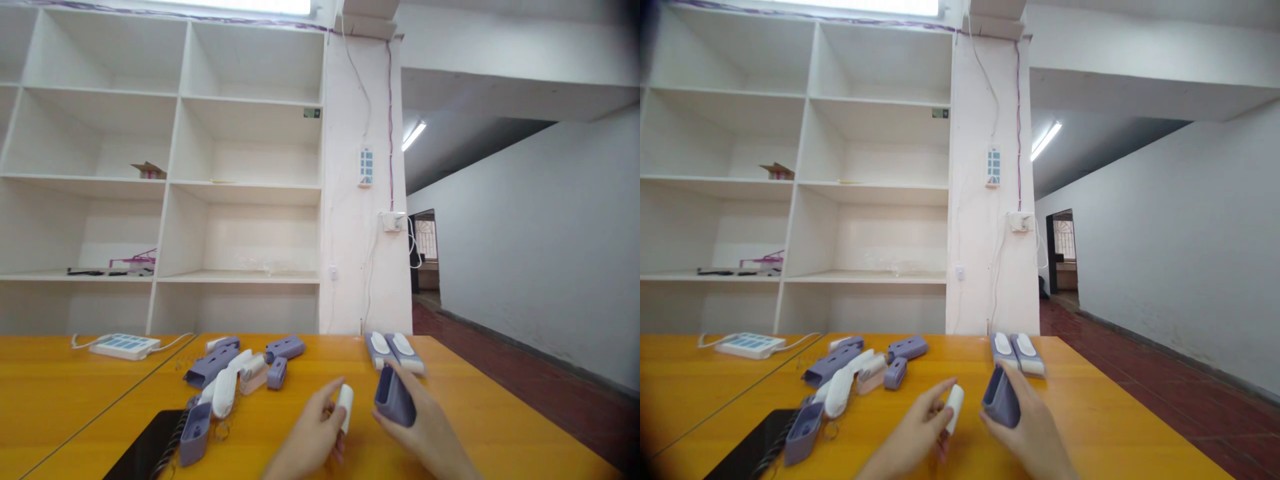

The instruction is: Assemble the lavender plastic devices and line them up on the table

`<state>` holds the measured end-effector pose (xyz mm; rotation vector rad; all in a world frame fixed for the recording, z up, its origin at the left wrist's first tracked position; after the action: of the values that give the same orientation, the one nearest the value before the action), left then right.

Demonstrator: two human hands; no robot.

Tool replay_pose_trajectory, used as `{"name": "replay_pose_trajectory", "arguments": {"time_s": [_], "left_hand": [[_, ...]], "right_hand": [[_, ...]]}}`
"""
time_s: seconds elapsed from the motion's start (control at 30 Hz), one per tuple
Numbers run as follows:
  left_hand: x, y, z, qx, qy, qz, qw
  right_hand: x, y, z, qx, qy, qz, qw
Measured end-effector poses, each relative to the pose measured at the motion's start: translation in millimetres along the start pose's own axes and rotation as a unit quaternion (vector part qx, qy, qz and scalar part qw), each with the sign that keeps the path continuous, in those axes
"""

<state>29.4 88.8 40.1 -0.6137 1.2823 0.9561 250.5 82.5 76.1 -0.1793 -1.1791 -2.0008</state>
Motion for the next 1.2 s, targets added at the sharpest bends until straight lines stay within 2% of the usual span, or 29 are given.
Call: {"name": "replay_pose_trajectory", "arguments": {"time_s": [0.1,0.2,0.3,0.43,0.57,0.97,1.2], "left_hand": [[-6.3,12.8,8.0,-0.017,-0.032,-0.087,0.996],[-16.8,21.9,8.4,-0.077,-0.09,-0.086,0.989],[-23.1,16.0,6.5,-0.094,-0.112,-0.066,0.987],[-28.0,-1.4,4.5,-0.078,-0.114,-0.061,0.989],[-31.4,-9.8,3.8,-0.062,-0.131,-0.065,0.987],[-15.8,-9.3,7.1,-0.059,-0.123,-0.054,0.989],[-16.9,-9.7,5.7,-0.063,-0.109,-0.005,0.992]], "right_hand": [[18.3,-22.5,-2.9,0.058,0.048,-0.035,0.997],[39.2,-35.8,-4.2,0.085,0.076,-0.068,0.991],[52.3,-41.4,-6.2,0.104,0.102,-0.094,0.985],[49.8,-39.4,-7.0,0.087,0.101,-0.092,0.987],[43.2,-36.7,-5.8,0.076,0.09,-0.08,0.99],[49.5,-35.3,-5.6,0.097,0.094,-0.09,0.987],[50.3,-34.3,-7.2,0.096,0.089,-0.1,0.986]]}}
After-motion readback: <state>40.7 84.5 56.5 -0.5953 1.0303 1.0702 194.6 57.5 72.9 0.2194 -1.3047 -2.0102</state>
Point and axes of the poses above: each hand's wrist, its own z-axis towards the middle knuckle, its own y-axis out of the back of the hand, x = y × z, the point moved 5 cm from there along z, towards the middle knuckle, and after that the axes turned 15 degrees about x, right-handed, at the moved point
